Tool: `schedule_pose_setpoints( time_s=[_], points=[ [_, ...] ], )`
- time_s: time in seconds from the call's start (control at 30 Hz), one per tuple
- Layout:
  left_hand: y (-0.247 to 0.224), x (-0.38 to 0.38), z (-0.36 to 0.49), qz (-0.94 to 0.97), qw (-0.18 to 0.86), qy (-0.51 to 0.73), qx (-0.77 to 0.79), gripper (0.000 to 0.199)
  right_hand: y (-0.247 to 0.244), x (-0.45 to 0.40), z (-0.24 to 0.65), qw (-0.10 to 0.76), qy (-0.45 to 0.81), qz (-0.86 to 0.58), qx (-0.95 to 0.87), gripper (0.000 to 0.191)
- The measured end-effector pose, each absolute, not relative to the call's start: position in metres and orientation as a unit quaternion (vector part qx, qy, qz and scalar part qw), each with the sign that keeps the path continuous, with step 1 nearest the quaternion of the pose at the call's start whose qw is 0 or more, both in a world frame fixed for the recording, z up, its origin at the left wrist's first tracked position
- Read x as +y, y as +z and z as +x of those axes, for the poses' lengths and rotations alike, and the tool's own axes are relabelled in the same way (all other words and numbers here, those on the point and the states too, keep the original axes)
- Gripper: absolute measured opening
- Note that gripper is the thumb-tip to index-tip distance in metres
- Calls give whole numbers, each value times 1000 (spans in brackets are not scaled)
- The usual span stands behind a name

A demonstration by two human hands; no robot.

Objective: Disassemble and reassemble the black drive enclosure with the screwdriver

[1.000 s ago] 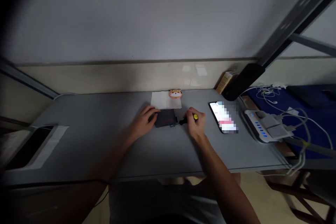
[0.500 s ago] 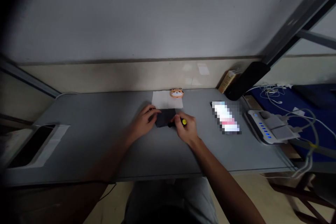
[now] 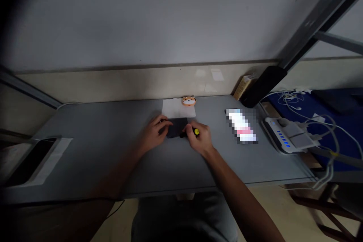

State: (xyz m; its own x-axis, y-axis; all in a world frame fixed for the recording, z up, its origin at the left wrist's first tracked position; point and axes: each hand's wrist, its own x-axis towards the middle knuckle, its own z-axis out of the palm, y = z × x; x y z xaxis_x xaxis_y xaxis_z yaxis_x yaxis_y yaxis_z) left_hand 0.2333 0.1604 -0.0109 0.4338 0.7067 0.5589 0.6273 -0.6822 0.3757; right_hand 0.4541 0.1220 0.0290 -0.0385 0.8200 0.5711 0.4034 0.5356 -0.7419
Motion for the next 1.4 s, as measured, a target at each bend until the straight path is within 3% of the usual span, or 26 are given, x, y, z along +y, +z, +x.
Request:
schedule_pose_setpoints(
  time_s=[0.53, 0.93, 1.1, 1.4],
  points=[
    [-10, 162, 232, 838, 99, 363, 395, 26, 31, 120, 453, 524, 238, -470, -669, 49],
    [0, 144, 250, 883, 58, 362, 292, 18, 39, 129, 481, 599, 152, -544, -567, 41],
    [-3, 144, 250, 894, 56, 332, 295, 17, 38, 127, 477, 576, 167, -542, -588, 43],
    [-8, 148, 249, 912, 59, 285, 287, 17, 39, 132, 473, 626, 216, -533, -527, 48]
  ],
)
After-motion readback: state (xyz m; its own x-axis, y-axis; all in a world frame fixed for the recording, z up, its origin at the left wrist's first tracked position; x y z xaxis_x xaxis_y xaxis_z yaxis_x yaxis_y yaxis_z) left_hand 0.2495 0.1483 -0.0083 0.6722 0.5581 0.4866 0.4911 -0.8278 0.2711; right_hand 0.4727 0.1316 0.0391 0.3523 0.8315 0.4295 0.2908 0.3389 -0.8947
